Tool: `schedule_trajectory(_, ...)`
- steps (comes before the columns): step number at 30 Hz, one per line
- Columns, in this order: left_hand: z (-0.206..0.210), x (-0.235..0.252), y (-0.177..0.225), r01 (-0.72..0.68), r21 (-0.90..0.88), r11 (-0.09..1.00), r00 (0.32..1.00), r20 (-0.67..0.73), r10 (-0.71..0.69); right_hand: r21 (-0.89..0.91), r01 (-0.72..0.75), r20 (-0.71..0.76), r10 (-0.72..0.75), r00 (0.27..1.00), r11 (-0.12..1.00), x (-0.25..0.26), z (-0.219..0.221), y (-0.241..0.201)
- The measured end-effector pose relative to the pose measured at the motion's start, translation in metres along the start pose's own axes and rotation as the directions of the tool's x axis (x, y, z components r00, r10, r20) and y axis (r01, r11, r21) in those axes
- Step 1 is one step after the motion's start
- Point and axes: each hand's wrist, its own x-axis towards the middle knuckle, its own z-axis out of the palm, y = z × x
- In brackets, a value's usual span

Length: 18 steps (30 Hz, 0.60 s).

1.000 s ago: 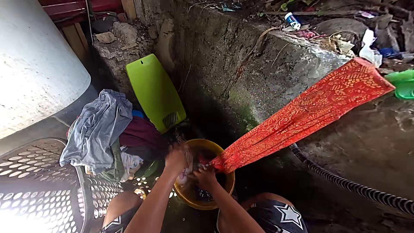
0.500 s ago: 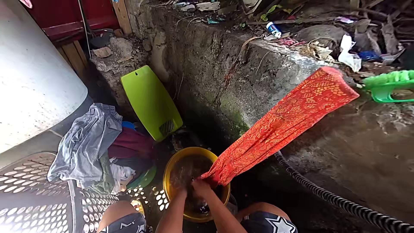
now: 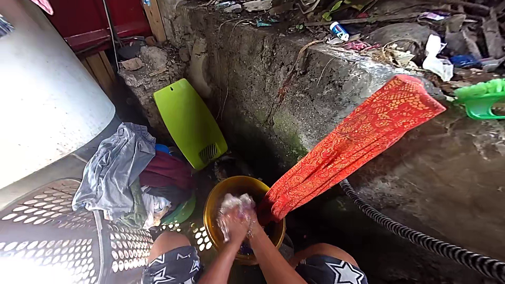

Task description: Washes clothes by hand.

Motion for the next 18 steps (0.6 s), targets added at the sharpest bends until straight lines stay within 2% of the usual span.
schedule_trajectory(1, -0.005, 0.021, -0.006, 0.206, 0.014, 0.978, 0.975, 0.084, -0.206, 0.087, -0.013, -0.080, 0.020, 0.997, 0.996, -0.001, 0.010, 0.001)
schedule_trajectory(2, -0.005, 0.039, -0.016, 0.352, 0.000, 0.936, 0.930, 0.117, -0.350, 0.171, -0.028, -0.146, 0.054, 0.988, 0.985, -0.003, 0.020, -0.001)
schedule_trajectory(3, -0.003, 0.048, -0.025, 0.403, -0.025, 0.915, 0.910, 0.112, -0.398, 0.217, -0.057, -0.176, 0.096, 0.980, 0.975, -0.005, 0.025, -0.004)
schedule_trajectory(5, 0.001, 0.037, -0.022, 0.385, -0.110, 0.916, 0.920, 0.123, -0.372, 0.244, -0.065, -0.174, 0.110, 0.979, 0.967, 0.000, 0.017, -0.001)
schedule_trajectory(6, -0.002, 0.023, -0.011, 0.332, -0.144, 0.932, 0.938, 0.159, -0.309, 0.240, -0.043, -0.174, 0.086, 0.981, 0.970, 0.005, 0.008, 0.001)
schedule_trajectory(8, -0.004, -0.010, 0.008, 0.168, -0.245, 0.955, 0.968, 0.222, -0.114, 0.216, 0.033, -0.150, -0.001, 0.989, 0.976, 0.015, -0.016, 0.006)
schedule_trajectory(10, -0.005, -0.030, 0.015, 0.017, -0.238, 0.971, 0.966, 0.255, 0.046, 0.302, 0.052, -0.122, -0.015, 0.992, 0.952, 0.022, -0.025, 0.013)
schedule_trajectory(12, -0.001, -0.021, 0.005, -0.045, -0.199, 0.979, 0.973, 0.213, 0.088, 0.412, 0.035, -0.073, -0.006, 0.997, 0.910, 0.020, -0.020, 0.016)
schedule_trajectory(13, -0.002, -0.007, 0.002, -0.001, -0.141, 0.990, 0.975, 0.221, 0.033, 0.429, 0.012, -0.064, 0.017, 0.998, 0.903, 0.013, -0.014, 0.010)
schedule_trajectory(14, -0.007, 0.013, 0.001, 0.094, -0.054, 0.994, 0.959, 0.274, -0.076, 0.400, 0.003, -0.083, 0.033, 0.996, 0.917, 0.010, -0.007, 0.001)
schedule_trajectory(16, -0.015, 0.048, -0.008, 0.288, 0.079, 0.954, 0.910, 0.289, -0.299, 0.192, 0.010, -0.120, 0.014, 0.993, 0.981, 0.005, 0.001, -0.018)
schedule_trajectory(18, -0.013, 0.058, -0.018, 0.338, 0.112, 0.934, 0.914, 0.196, -0.354, -0.206, 0.102, -0.140, -0.132, 0.981, 0.973, 0.010, -0.006, -0.027)
